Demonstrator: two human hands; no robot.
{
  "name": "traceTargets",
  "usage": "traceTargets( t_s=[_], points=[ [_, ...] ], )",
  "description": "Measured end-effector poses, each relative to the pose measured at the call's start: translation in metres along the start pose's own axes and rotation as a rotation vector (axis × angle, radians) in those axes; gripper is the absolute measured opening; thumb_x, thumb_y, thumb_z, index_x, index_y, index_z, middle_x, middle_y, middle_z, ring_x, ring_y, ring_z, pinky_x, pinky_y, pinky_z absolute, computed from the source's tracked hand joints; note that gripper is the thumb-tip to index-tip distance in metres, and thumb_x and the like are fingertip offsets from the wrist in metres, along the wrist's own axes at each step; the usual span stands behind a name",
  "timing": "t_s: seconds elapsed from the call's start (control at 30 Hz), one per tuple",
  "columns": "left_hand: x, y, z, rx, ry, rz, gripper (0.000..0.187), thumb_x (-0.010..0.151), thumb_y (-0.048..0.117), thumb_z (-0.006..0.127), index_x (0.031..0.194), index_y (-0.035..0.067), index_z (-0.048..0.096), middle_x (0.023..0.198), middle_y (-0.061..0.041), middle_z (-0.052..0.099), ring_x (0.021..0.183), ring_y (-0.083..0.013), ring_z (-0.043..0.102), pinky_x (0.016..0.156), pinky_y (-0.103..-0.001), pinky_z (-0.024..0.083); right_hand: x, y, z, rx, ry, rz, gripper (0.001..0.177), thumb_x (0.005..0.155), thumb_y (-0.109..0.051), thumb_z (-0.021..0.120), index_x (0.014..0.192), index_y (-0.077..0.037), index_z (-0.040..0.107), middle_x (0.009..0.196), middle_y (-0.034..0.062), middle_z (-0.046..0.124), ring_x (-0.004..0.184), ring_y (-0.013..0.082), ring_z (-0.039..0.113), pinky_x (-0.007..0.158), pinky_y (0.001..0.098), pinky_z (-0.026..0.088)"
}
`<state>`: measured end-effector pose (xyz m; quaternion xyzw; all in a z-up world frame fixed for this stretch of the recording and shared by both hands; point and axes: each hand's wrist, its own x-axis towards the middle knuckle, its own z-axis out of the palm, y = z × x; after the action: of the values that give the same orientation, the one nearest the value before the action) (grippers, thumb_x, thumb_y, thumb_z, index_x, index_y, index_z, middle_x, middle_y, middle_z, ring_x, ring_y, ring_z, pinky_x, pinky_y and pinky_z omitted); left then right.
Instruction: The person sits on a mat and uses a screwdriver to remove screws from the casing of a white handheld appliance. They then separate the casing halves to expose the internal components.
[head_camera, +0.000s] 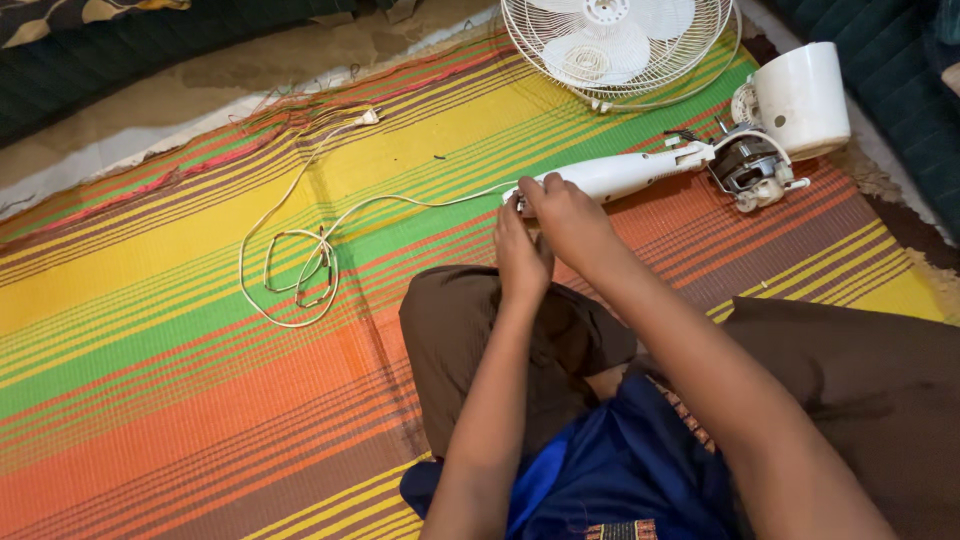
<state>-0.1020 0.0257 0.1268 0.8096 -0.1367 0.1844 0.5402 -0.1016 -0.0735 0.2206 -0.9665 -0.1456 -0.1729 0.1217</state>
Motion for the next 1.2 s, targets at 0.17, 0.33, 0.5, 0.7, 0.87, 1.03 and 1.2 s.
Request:
traceTargets(
  t_s=[0.17,0.33,0.5,0.7,0.87,1.03,1.2],
  points=[
    [-0.004,0.048,-0.007,-0.046,-0.037,-0.086,0.083,0.08,0.009,0.076,0.148,-0.009,0.032,0.144,-0.033,0.047,0.134,-0.05,0.045,0.111,-0.054,0.038,0.02,0.012,-0.005,0.03,-0.106,0.05,0.033,0.086,-0.005,0.069,0.118,-0.006,0.062,0.095,0.0235,0.064,0.088,0.0425,0.069,0.071,0.0487,0.058],
    [0.003,0.063,-0.045,0.056,-0.234,-0.05,0.088,0.082,0.021,0.082,0.147,-0.012,0.033,0.138,-0.034,0.051,0.129,-0.0483,0.051,0.108,-0.051,0.044,0.05,0.025,-0.009,0.105,-0.082,-0.025,0.029,0.089,-0.011,0.073,0.116,-0.005,0.067,0.091,0.025,0.066,0.088,0.0441,0.068,0.074,0.051,0.056],
    [0.021,0.021,-0.161,-0.054,-0.599,0.038,0.069,0.089,0.034,0.076,0.142,-0.003,0.051,0.139,-0.022,0.063,0.131,-0.034,0.061,0.11,-0.043,0.047,0.097,0.041,-0.02,0.126,-0.213,-0.013,0.028,0.087,-0.013,0.073,0.114,-0.005,0.069,0.092,0.0249,0.07,0.089,0.0434,0.069,0.076,0.0521,0.055],
    [0.029,-0.084,-0.158,-0.946,-0.774,-0.461,0.058,0.101,0.04,0.059,0.142,-0.001,0.055,0.134,-0.015,0.068,0.13,-0.0242,0.062,0.116,-0.036,0.044,0.14,0.06,-0.029,0.201,-0.454,-0.006,0.029,0.091,-0.004,0.058,0.118,-0.008,0.068,0.098,0.0127,0.078,0.096,0.0364,0.072,0.083,0.0481,0.055],
    [-0.019,-0.134,-0.081,-1.277,-0.561,-0.859,0.054,0.102,0.036,0.059,0.141,-0.001,0.055,0.135,-0.014,0.067,0.13,-0.0233,0.062,0.115,-0.035,0.044,0.149,0.061,-0.044,0.24,-0.474,-0.201,0.021,0.085,-0.011,0.068,0.106,-0.009,0.074,0.098,0.0173,0.071,0.094,0.038,0.069,0.08,0.0475,0.054],
    [-0.068,-0.144,-0.082,-1.175,-0.225,-1.189,0.051,0.103,0.032,0.058,0.141,-0.001,0.055,0.136,-0.014,0.066,0.131,-0.0224,0.062,0.114,-0.035,0.045,0.16,0.067,-0.052,0.33,-0.557,-0.308,0.023,0.082,-0.02,0.072,0.102,-0.009,0.075,0.091,0.0155,0.07,0.087,0.0377,0.069,0.076,0.0476,0.054],
    [-0.096,-0.156,-0.091,-0.942,0.113,-1.403,0.047,0.103,0.029,0.058,0.14,-0.001,0.054,0.137,-0.014,0.065,0.131,-0.0215,0.061,0.114,-0.034,0.046,0.185,0.084,-0.055,0.393,-0.649,-0.344,0.021,0.084,-0.019,0.07,0.101,-0.009,0.075,0.091,0.0129,0.072,0.085,0.0355,0.07,0.072,0.0465,0.054]
  ],
)
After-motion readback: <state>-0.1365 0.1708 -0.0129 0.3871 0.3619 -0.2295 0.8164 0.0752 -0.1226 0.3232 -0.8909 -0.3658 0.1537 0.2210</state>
